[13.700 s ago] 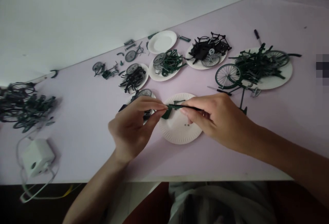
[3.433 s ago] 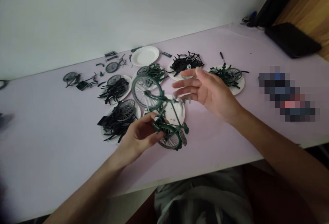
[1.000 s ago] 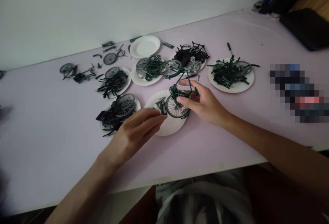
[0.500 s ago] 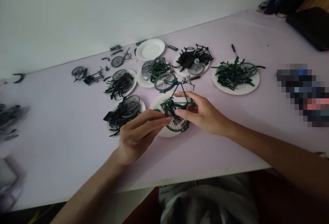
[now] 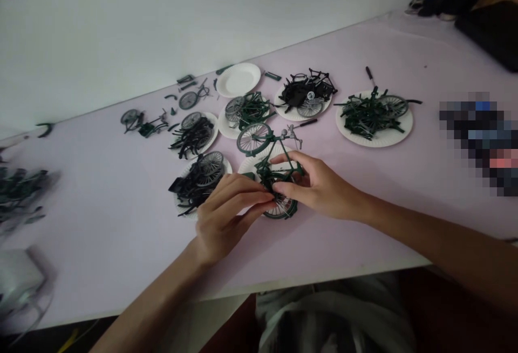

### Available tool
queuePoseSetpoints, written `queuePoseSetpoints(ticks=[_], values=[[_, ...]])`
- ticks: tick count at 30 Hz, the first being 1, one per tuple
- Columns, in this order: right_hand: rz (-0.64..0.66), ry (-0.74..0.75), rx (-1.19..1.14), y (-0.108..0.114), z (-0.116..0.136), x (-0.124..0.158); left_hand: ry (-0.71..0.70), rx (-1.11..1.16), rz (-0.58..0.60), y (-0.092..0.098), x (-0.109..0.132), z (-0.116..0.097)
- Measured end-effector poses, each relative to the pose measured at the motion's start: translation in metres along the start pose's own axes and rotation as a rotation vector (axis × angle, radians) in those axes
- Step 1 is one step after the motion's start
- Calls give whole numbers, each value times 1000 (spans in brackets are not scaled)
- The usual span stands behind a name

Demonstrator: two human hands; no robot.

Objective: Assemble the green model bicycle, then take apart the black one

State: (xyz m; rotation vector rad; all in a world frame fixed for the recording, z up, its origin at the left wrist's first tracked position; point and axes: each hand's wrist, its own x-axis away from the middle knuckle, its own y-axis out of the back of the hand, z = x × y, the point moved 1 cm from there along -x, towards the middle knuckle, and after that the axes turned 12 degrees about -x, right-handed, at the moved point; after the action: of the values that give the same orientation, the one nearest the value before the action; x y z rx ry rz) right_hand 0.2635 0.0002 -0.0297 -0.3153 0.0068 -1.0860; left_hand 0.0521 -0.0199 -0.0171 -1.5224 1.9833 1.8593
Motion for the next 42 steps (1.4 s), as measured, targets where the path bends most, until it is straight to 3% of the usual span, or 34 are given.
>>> queuePoseSetpoints(ticks=[14,24,34,42], values=[[17,-22,9,1,-2,0,23,-78,54,2,-3,0],[12,-20,38,2,-3,0,-46,-67,79,5,-3,4],[40,-22,32,2,-6,0,152,125,143,4,-6,4],[49,-31,38,2,-5,1,168,152,165,5,-5,4]])
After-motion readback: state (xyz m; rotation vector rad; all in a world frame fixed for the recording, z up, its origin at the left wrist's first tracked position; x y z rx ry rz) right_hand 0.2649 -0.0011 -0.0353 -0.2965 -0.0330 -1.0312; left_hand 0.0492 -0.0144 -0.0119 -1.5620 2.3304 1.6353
